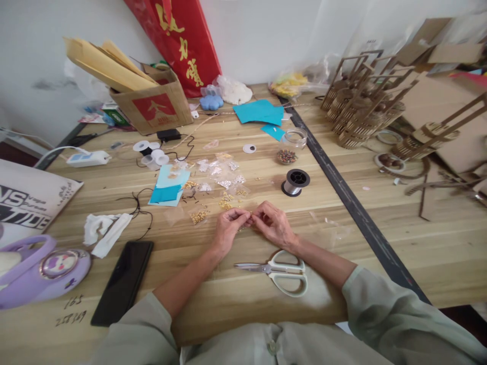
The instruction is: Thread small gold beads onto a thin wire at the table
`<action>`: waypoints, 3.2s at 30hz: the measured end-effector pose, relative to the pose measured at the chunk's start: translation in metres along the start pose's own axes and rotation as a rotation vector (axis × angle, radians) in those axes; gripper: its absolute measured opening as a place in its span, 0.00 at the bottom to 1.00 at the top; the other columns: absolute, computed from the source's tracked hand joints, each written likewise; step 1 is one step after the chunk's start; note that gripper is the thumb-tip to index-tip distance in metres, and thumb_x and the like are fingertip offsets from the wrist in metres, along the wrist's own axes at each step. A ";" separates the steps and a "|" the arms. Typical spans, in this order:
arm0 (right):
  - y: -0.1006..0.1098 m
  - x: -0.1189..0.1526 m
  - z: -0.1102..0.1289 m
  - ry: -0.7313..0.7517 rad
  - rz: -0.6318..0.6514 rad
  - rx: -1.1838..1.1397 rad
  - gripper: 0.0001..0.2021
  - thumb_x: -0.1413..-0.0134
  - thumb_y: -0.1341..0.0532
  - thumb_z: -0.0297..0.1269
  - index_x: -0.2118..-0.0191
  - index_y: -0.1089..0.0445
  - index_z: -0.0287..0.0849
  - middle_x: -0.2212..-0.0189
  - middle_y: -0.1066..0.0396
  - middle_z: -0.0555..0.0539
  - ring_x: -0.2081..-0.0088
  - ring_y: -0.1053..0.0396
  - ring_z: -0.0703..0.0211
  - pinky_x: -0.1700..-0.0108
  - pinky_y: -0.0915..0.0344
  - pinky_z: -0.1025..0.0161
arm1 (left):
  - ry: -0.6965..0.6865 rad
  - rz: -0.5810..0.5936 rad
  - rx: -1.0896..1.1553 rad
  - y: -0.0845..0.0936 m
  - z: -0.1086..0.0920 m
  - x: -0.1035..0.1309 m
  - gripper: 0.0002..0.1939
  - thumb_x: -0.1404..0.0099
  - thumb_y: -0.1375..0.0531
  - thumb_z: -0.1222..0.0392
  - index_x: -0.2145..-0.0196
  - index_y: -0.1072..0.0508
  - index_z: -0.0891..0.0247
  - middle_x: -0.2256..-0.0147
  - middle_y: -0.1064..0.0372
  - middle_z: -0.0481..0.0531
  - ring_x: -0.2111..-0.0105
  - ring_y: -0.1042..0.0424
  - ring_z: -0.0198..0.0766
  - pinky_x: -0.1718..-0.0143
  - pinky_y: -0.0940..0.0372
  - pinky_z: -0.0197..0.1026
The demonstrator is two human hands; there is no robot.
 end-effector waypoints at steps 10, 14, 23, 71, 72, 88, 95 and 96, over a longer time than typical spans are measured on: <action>0.002 -0.001 0.000 -0.034 -0.012 -0.063 0.07 0.42 0.44 0.37 0.70 0.34 0.41 0.74 0.36 0.49 0.73 0.37 0.64 0.74 0.40 0.67 | -0.059 -0.029 -0.083 -0.001 -0.010 0.001 0.08 0.52 0.33 0.61 0.76 0.27 0.67 0.78 0.27 0.49 0.77 0.28 0.33 0.70 0.32 0.36; 0.002 -0.001 0.001 -0.048 -0.010 -0.089 0.07 0.42 0.43 0.36 0.70 0.34 0.41 0.73 0.35 0.48 0.72 0.37 0.63 0.74 0.40 0.68 | -0.048 -0.028 -0.086 -0.002 -0.010 0.002 0.09 0.52 0.33 0.60 0.75 0.27 0.67 0.78 0.27 0.49 0.77 0.28 0.33 0.70 0.32 0.36; -0.003 -0.001 -0.011 -0.254 0.043 -0.242 0.08 0.44 0.42 0.38 0.70 0.33 0.39 0.75 0.34 0.50 0.74 0.38 0.65 0.74 0.42 0.68 | -0.023 -0.038 -0.062 -0.001 -0.008 0.001 0.10 0.53 0.32 0.62 0.74 0.28 0.68 0.77 0.27 0.49 0.76 0.28 0.33 0.70 0.32 0.36; 0.006 -0.005 -0.008 -0.236 -0.026 -0.242 0.10 0.46 0.41 0.41 0.70 0.32 0.40 0.74 0.33 0.48 0.72 0.35 0.63 0.72 0.38 0.66 | 0.247 0.175 0.124 -0.004 -0.003 -0.002 0.14 0.53 0.31 0.57 0.74 0.26 0.70 0.77 0.29 0.51 0.79 0.32 0.30 0.74 0.37 0.33; 0.007 -0.005 -0.006 -0.202 -0.023 -0.212 0.09 0.45 0.41 0.40 0.70 0.32 0.40 0.73 0.33 0.48 0.71 0.35 0.63 0.71 0.37 0.66 | 0.252 0.175 0.130 -0.005 -0.003 -0.002 0.14 0.53 0.31 0.57 0.74 0.26 0.70 0.77 0.29 0.51 0.79 0.32 0.30 0.74 0.37 0.33; 0.007 -0.003 -0.006 -0.120 -0.008 -0.139 0.06 0.44 0.40 0.37 0.66 0.28 0.42 0.71 0.30 0.47 0.68 0.32 0.60 0.67 0.35 0.64 | 0.240 0.165 0.154 -0.003 -0.002 -0.002 0.13 0.52 0.31 0.57 0.73 0.27 0.70 0.77 0.30 0.50 0.78 0.32 0.29 0.74 0.36 0.33; 0.006 -0.001 -0.009 -0.130 -0.005 -0.131 0.07 0.44 0.40 0.39 0.66 0.29 0.42 0.71 0.30 0.47 0.69 0.32 0.60 0.65 0.34 0.62 | 0.225 0.172 0.128 -0.003 -0.002 -0.002 0.12 0.50 0.32 0.57 0.73 0.27 0.70 0.76 0.30 0.50 0.78 0.33 0.29 0.74 0.36 0.32; 0.006 -0.001 -0.009 -0.124 -0.003 -0.121 0.07 0.44 0.40 0.39 0.66 0.29 0.42 0.71 0.30 0.47 0.69 0.33 0.60 0.65 0.35 0.62 | 0.225 0.170 0.128 -0.003 -0.002 -0.002 0.12 0.50 0.32 0.57 0.73 0.27 0.70 0.76 0.30 0.50 0.78 0.33 0.29 0.74 0.36 0.33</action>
Point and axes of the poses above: each hand's wrist, its own x-axis away from the middle knuckle, its own y-axis out of the back of the hand, z = x × y, the point moved 5 cm from there along -x, towards the middle knuckle
